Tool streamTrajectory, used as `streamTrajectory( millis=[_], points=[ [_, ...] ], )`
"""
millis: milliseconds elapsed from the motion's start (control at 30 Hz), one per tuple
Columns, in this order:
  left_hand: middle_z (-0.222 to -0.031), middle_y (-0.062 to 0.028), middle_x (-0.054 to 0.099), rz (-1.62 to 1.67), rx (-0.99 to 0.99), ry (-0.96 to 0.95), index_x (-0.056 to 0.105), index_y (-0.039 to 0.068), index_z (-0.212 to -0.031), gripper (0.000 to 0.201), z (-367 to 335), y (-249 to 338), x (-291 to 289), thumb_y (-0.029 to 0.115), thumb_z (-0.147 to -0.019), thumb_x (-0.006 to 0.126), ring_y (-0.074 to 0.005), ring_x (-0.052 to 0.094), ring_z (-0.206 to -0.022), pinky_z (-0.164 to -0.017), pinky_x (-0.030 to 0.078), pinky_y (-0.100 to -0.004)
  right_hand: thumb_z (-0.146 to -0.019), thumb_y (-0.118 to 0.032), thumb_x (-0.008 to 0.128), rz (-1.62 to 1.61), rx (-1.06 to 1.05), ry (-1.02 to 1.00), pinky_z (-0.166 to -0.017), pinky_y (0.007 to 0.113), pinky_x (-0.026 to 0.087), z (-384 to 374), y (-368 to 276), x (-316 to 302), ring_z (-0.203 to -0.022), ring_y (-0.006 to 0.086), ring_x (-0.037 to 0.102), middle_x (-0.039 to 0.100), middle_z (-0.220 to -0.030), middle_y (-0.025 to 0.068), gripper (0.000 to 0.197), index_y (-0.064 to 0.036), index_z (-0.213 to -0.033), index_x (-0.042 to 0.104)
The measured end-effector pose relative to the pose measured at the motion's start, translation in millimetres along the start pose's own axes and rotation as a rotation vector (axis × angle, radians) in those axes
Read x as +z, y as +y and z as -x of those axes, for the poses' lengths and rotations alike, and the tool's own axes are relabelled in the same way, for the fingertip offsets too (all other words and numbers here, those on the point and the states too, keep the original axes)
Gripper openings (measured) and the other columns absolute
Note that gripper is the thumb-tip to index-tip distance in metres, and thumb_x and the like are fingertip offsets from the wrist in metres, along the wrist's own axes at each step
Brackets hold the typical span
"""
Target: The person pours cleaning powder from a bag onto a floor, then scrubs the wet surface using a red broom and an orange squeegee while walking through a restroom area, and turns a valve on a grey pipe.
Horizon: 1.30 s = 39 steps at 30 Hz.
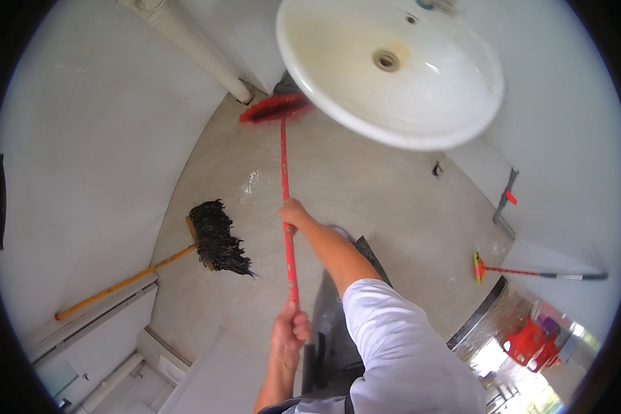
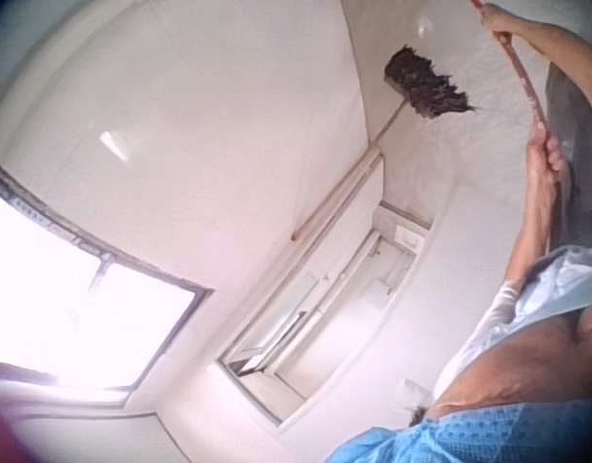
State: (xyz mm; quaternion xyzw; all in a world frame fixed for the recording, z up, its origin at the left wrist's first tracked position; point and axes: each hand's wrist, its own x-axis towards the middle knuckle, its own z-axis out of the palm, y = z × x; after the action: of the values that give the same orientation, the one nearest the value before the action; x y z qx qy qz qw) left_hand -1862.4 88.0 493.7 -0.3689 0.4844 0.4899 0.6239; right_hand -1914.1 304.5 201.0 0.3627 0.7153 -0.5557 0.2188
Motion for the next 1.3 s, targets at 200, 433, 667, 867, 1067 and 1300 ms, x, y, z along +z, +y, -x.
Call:
streamTrajectory(
  millis=[200,433,667,867,1067,1300],
  points=[
    [-0.058,0.0040,0.033,-0.060,0.124,0.184,0.050,0.020,-0.104,0.015,37.5,56.2,-5.1,0.028,-0.092,0.052,-0.0057,0.024,-0.042,-0.035,0.018,-0.0191,-0.077,-0.002,0.048,-0.477,0.042,0.075,-0.035,0.045,0.050,-6.2,-87.7,30.5,-0.046,0.0335,0.061,0.061,-0.065,0.0202,0.014,0.0096,-0.083,0.054],
    [-0.056,0.0027,0.031,0.199,0.021,0.128,0.049,0.029,-0.116,0.023,82.1,43.4,-14.4,0.030,-0.093,0.049,-0.0081,0.022,-0.041,-0.036,0.019,-0.0215,-0.074,-0.005,0.051,-0.654,0.218,-0.211,-0.045,0.039,0.052,38.2,-159.6,44.4,-0.050,0.0274,0.063,0.060,-0.059,0.0173,0.014,0.0076,-0.075,0.056],
    [-0.056,0.0003,0.039,-0.258,-0.109,0.218,0.046,0.021,-0.134,0.041,99.6,65.2,11.4,0.021,-0.094,0.050,-0.0102,0.033,-0.041,-0.036,0.029,-0.0239,-0.076,-0.008,0.049,-0.676,0.246,0.180,-0.045,0.038,0.051,92.7,-80.4,13.5,-0.049,0.0263,0.062,0.060,-0.059,0.0149,0.015,0.0027,-0.070,0.057],
    [-0.055,0.0028,0.036,-0.380,0.006,0.125,0.046,0.017,-0.130,0.037,26.2,107.0,0.4,0.025,-0.094,0.050,-0.0084,0.032,-0.040,-0.035,0.026,-0.0223,-0.076,-0.009,0.050,-0.688,0.154,0.379,-0.041,0.039,0.051,-0.5,-62.3,-26.5,-0.048,0.0294,0.062,0.057,-0.056,0.0168,0.016,0.0046,-0.067,0.054],
    [-0.051,-0.0002,0.039,-0.741,-0.068,0.128,0.040,0.015,-0.136,0.045,127.1,111.5,-114.4,0.028,-0.094,0.048,-0.0118,0.039,-0.039,-0.033,0.032,-0.0256,-0.080,-0.013,0.052,-0.844,0.269,0.210,-0.043,0.039,0.053,100.1,-101.8,137.0,-0.053,0.0262,0.063,0.060,-0.065,0.0152,0.015,0.0017,-0.080,0.054],
    [-0.058,0.0035,0.043,-1.213,-0.043,0.131,0.050,0.013,-0.128,0.040,180.5,104.8,-151.4,0.031,-0.093,0.052,-0.0067,0.036,-0.043,-0.037,0.027,-0.0212,-0.080,-0.017,0.052,-1.360,0.540,0.174,-0.051,0.040,0.053,219.7,-92.2,218.9,-0.057,0.0257,0.065,0.060,-0.062,0.0142,0.017,0.0002,-0.081,0.052]
  ],
)
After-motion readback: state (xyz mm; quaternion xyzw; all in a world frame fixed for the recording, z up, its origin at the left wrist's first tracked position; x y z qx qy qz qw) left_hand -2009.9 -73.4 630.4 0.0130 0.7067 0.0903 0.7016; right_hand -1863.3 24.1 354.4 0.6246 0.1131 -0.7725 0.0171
